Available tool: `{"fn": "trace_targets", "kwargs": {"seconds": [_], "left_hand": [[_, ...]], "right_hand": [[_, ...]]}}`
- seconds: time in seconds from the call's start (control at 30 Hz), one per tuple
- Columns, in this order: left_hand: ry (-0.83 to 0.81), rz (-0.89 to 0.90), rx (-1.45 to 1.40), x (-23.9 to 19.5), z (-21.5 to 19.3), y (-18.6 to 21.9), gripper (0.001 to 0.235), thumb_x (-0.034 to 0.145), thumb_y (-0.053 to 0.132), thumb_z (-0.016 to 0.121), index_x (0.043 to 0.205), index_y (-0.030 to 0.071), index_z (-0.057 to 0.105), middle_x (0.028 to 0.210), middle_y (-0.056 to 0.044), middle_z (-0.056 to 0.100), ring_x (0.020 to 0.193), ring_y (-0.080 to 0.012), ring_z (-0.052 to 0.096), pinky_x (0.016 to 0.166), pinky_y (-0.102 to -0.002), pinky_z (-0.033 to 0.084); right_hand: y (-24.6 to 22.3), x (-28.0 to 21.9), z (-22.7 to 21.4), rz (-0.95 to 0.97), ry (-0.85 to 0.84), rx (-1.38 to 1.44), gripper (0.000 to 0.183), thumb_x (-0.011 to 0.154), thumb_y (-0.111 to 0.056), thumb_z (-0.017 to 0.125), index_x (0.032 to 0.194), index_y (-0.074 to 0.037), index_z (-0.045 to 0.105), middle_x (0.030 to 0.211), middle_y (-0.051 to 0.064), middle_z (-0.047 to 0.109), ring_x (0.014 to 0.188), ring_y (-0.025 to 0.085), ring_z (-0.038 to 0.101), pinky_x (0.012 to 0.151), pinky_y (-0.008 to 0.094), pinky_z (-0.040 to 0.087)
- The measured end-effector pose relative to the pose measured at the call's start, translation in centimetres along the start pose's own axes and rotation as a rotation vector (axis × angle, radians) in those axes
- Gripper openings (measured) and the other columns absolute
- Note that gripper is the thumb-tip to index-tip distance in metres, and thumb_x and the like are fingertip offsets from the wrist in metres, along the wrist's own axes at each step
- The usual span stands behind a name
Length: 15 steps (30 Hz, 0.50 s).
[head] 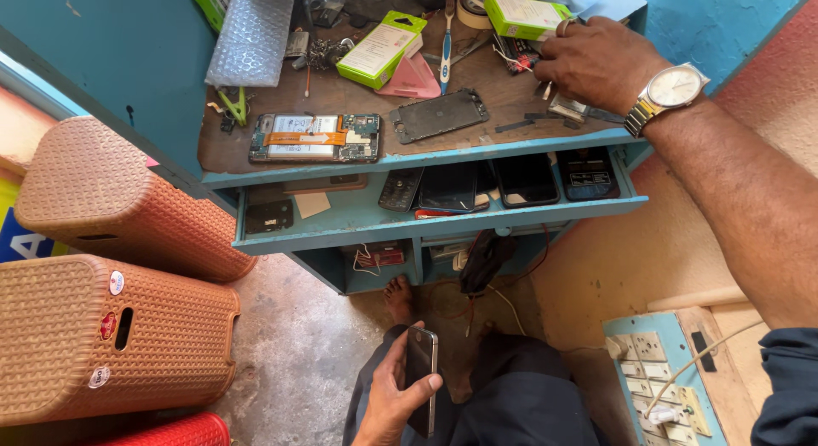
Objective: The person disassembles a mobile phone using tools to remove components from the internal chassis.
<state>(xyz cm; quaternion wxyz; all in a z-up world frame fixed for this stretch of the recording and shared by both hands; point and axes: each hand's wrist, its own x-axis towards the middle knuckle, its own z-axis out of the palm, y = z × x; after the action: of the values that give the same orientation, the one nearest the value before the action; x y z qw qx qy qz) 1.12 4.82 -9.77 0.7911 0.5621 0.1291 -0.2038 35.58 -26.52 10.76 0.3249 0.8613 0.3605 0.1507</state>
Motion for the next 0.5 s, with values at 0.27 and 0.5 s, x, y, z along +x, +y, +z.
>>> {"fn": "trace_targets", "kwargs": {"seconds": [0.27, 0.5], "left_hand": [[-0.018, 0.048, 0.016, 0.1, 0.0, -0.3, 0.097, 0.068, 0.023, 0.082, 0.152, -0.002, 0.040, 0.146, -0.020, 0.057, 0.143, -0.0274, 0.050, 0.119, -0.038, 0.031], [0.002, -0.031, 0.028, -0.2, 0.1, 0.5, 0.097, 0.067, 0.022, 0.080, 0.152, 0.000, 0.040, 0.145, -0.019, 0.059, 0.142, -0.0264, 0.051, 0.118, -0.037, 0.032]], "right_hand": [[-0.2, 0.4, -1.8, -0.021, -0.087, -0.036, 0.027, 0.084, -0.035, 0.074, 0.110, -0.028, 0.072, 0.111, -0.005, 0.068, 0.116, 0.017, 0.065, 0.093, 0.032, 0.056], [-0.5, 0.1, -2.2, -0.076, -0.046, 0.013, 0.019, 0.088, -0.030, 0.070, 0.104, -0.019, 0.069, 0.108, -0.003, 0.069, 0.113, 0.017, 0.067, 0.093, 0.030, 0.058]]}}
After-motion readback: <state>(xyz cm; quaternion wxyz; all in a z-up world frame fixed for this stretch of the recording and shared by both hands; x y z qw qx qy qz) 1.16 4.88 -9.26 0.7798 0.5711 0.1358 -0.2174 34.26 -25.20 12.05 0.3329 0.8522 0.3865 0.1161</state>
